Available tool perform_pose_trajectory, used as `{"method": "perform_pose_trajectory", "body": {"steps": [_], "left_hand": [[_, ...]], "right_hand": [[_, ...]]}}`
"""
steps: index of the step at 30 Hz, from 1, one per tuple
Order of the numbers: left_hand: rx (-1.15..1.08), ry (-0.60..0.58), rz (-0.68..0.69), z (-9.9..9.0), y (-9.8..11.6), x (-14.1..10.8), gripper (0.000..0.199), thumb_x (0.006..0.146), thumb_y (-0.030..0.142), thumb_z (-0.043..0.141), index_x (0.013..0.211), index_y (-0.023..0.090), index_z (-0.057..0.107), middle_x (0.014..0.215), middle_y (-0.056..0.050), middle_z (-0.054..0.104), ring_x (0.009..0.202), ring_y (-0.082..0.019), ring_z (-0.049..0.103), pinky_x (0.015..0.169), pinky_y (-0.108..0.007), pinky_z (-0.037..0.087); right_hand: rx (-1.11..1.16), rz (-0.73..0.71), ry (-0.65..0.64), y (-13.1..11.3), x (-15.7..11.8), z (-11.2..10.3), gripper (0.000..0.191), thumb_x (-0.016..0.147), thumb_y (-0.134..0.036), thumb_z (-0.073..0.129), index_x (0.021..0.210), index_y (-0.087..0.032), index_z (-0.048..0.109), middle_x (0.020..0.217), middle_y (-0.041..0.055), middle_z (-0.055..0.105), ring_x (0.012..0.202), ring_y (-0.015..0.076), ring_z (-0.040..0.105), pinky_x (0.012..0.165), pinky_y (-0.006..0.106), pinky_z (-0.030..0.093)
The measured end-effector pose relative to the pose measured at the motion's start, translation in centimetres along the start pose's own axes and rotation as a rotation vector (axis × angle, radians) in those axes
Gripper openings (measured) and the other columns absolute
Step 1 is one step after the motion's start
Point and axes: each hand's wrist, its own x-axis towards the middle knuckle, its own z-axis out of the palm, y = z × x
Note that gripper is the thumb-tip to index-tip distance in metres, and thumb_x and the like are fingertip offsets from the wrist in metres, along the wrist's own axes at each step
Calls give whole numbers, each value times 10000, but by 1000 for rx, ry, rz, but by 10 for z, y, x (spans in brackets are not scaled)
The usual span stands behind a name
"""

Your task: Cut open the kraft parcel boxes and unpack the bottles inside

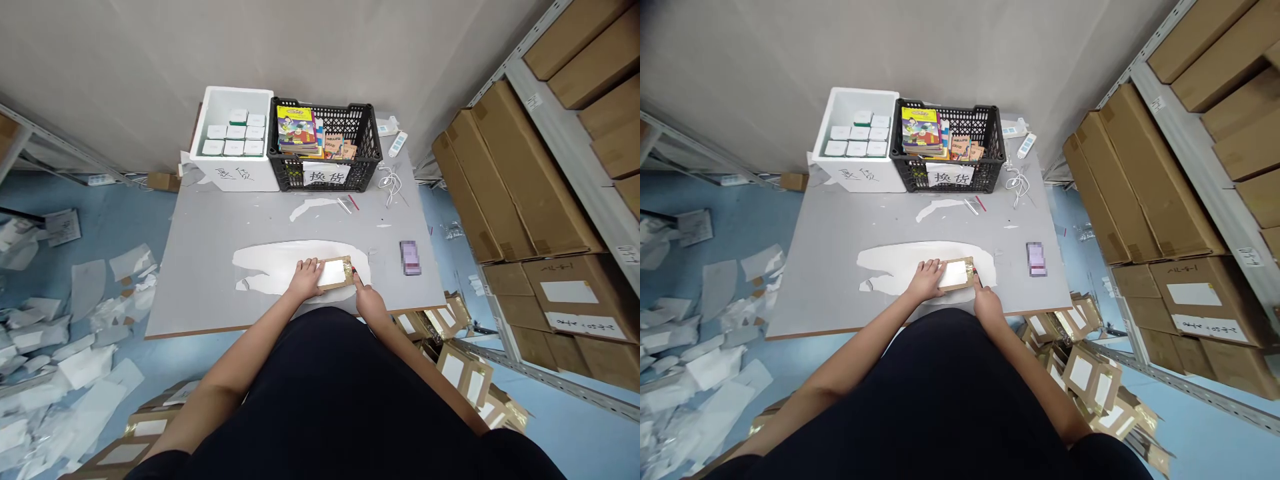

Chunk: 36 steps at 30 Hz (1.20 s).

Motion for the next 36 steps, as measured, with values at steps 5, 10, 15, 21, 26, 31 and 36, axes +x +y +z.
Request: {"method": "perform_pose_trajectory", "body": {"steps": [5, 10, 15, 21, 26, 31, 36], "left_hand": [[-21, 7, -3, 2, -1, 0, 1028, 629, 522, 749, 1476, 144, 306, 1461, -221, 378, 1332, -398, 314, 1114, -526, 153], [-45, 2, 3, 5, -3, 1, 1040, 629, 524, 750, 1478, 118, 306, 1459, -240, 370, 1333, -402, 309, 1114, -529, 149], [-115, 2, -10, 8, -4, 1, 1043, 609, 490, 775, 1476, 136, 314, 1470, -232, 355, 1344, -414, 294, 1121, -535, 124], [-136, 30, -4, 11, -5, 1, 1035, 609, 467, 779, 1477, 148, 315, 1468, -226, 360, 1336, -411, 304, 1126, -533, 104], [-139, 38, -7, 13, -6, 2, 1038, 598, 471, 786, 1469, 132, 335, 1461, -235, 363, 1332, -418, 303, 1125, -542, 102], [-128, 57, 2, 15, -7, 2, 1037, 606, 474, 783, 1475, 135, 328, 1460, -229, 369, 1335, -409, 304, 1130, -540, 99], [-131, 42, 8, 15, -8, 2, 1038, 608, 486, 779, 1476, 137, 328, 1466, -227, 368, 1342, -402, 307, 1136, -536, 100]], "right_hand": [[-75, 18, -47, -8, -8, -2, 653, 930, -112, 360, 1544, -186, 149, 998, 180, 638, 844, 258, 664, 753, 329, 469], [-186, 26, -72, -14, -15, -3, 730, 886, -42, 374, 1545, -170, 87, 999, 152, 643, 831, 234, 665, 694, 292, 466], [-207, 38, -99, -18, -21, -4, 758, 885, -72, 433, 1544, -156, 68, 1010, 161, 642, 870, 238, 665, 706, 283, 463], [-190, 45, -137, -25, -19, -16, 764, 889, -77, 429, 1546, -166, 49, 1022, 172, 654, 890, 246, 664, 722, 294, 455], [-128, 60, -219, -21, -19, -15, 774, 868, -77, 448, 1547, -170, 88, 1051, 177, 673, 935, 263, 655, 733, 304, 434], [-121, 88, -225, -13, -26, -5, 704, 921, -131, 414, 1548, -213, 104, 1026, 145, 688, 918, 252, 653, 728, 293, 410], [-86, 73, -154, -10, -37, -7, 651, 941, -171, 391, 1544, -233, 153, 991, 130, 694, 886, 244, 648, 733, 290, 398]]}}
